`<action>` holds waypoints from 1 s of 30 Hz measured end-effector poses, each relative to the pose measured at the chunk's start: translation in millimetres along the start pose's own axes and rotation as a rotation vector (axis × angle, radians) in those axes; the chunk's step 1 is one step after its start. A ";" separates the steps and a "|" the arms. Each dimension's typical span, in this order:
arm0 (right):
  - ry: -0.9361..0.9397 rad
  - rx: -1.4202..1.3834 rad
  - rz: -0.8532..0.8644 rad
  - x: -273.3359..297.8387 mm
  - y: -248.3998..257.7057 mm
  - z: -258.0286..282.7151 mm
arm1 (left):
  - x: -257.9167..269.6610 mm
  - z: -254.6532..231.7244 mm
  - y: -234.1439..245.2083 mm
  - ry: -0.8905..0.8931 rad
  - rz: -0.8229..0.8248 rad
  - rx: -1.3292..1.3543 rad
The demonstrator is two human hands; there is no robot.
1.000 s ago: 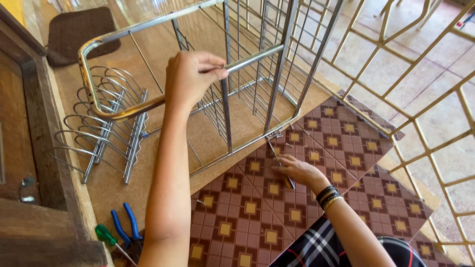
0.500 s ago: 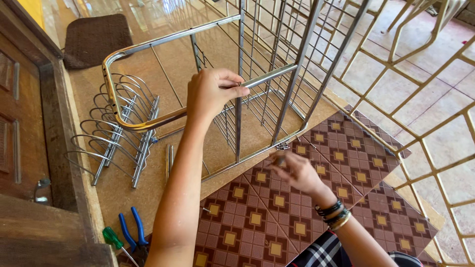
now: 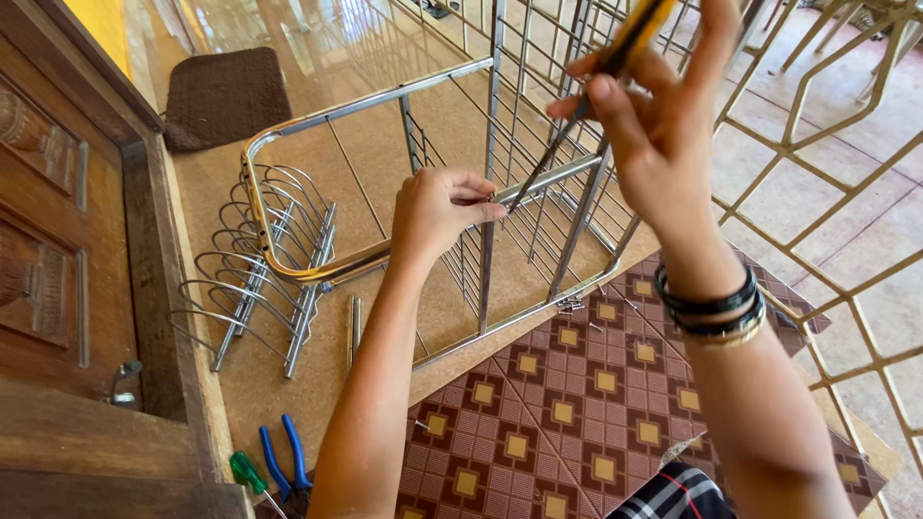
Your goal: The person assembles a stainless steel dish rack by inserting vertical support bars into the frame and tightening screws with a screwdriver. The person secures multiple joints and adjusts the rack's orientation during assembly.
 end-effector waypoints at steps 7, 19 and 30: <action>-0.088 -0.003 0.140 -41.9 -2.5 -14.5 | -9.1 12.3 7.1 -0.121 0.126 0.271; -0.069 0.006 0.210 -47.7 -4.5 -20.5 | -5.0 6.5 4.9 -0.080 -0.021 -0.002; 0.127 0.292 0.365 -76.9 -6.6 -11.2 | -5.5 4.6 3.3 -0.037 -0.026 -0.037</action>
Point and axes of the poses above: each hand's wrist, its own x-axis away from the middle knuckle, its own y-axis out of the back of the hand, z = x × y, the point moved 3 cm from there along -x, towards the middle knuckle, and after that the axes turned 15 degrees about z, right-handed, at the moved point
